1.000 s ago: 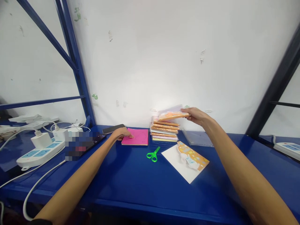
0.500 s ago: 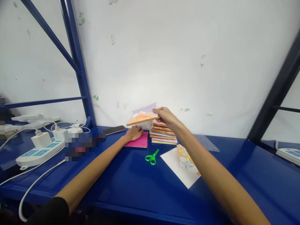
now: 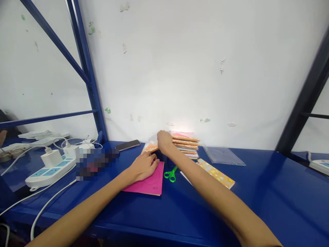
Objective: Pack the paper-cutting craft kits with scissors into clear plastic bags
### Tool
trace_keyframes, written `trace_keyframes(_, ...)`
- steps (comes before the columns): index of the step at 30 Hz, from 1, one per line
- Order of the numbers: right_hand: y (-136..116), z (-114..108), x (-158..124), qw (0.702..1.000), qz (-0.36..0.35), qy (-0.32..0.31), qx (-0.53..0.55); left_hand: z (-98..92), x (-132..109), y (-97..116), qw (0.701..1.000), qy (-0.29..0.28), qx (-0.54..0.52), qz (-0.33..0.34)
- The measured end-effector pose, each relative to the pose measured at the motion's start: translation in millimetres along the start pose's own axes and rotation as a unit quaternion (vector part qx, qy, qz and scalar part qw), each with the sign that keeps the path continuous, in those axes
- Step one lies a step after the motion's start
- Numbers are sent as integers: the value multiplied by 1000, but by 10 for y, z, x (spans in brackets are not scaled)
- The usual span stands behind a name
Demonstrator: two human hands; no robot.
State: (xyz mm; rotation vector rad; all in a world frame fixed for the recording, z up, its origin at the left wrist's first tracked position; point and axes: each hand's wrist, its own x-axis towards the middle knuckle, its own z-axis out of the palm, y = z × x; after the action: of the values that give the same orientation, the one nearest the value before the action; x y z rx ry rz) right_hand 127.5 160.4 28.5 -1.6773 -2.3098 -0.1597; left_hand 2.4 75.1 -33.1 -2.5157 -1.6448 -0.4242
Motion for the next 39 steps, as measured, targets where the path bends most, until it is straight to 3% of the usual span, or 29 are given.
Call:
trace_keyframes(6,-174,11,-93,997,-33,-18,-72,-30,18,-33,1000,-2,-9,-1)
trace_keyframes(10,-24,-155,-348,995,-56,-9,-85,-12,44,-111,1000,-12,-17,-8)
trace_keyframes(13,317,-294,-650,995,-54,-11,-84,-16,53,-131,999,-19,-28,-3)
trace_keyframes(17,1048,-420,-983,997,-17,-36,-66,-31,54,-112,999,-27,-47,2)
trace_keyframes(21,1765,-393,-1157,997,21,-75,-7,-75,66,-138,997,-48,-66,6)
trace_keyframes(24,2055,-324,-1263,989,-2,-131,63,-159,90,-227,991,-93,-88,24)
trace_keyframes(28,2097,-296,-1450,963,-33,-193,186,-290,118,-358,979,-158,-125,20)
trace_keyframes(32,1972,-287,-1638,931,-5,-220,290,-327,133,-431,971,-182,-153,-26)
trace_keyframes(39,1794,-284,-1813,899,33,-187,395,-289,156,-455,953,-232,-180,-76)
